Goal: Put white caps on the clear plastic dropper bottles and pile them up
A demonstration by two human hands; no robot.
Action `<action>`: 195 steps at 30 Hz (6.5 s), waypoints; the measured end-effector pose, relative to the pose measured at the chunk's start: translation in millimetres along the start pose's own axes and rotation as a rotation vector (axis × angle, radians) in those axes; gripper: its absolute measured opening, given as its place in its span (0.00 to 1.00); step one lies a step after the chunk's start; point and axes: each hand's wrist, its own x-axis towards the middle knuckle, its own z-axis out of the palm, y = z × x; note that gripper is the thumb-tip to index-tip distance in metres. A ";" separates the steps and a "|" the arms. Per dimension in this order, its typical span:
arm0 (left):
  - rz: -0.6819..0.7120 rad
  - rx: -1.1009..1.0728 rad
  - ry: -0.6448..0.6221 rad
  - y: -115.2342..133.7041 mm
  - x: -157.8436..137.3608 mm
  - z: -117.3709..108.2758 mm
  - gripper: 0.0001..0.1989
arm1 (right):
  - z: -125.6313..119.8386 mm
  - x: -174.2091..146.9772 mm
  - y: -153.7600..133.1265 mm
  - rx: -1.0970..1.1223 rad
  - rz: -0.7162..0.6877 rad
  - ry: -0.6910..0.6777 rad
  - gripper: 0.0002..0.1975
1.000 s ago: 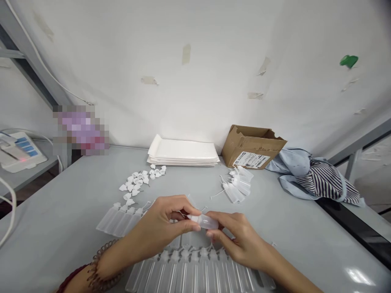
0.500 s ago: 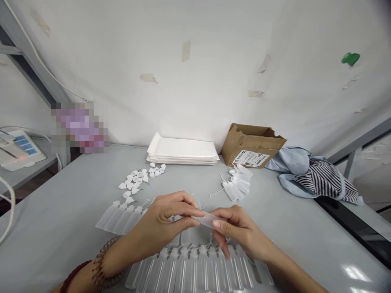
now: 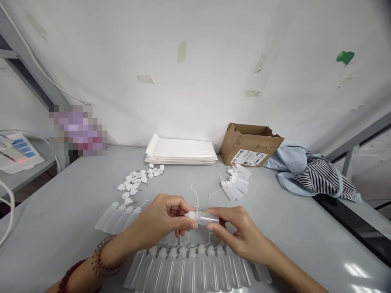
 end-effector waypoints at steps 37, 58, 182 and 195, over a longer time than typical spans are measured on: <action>0.859 0.760 0.170 -21.8 -2.7 5.9 0.08 | -2.5 4.8 3.2 0.948 0.569 -0.127 0.22; 0.041 0.031 -0.080 3.1 -5.8 9.3 0.16 | -6.5 1.8 -3.4 0.610 0.399 -0.049 0.20; 0.883 0.868 0.208 -19.5 -6.8 17.3 0.04 | -4.5 -2.7 -11.3 0.145 0.164 0.140 0.15; 1.113 1.219 0.322 -16.0 -7.8 16.4 0.07 | -0.5 0.9 -8.2 0.206 0.240 0.101 0.17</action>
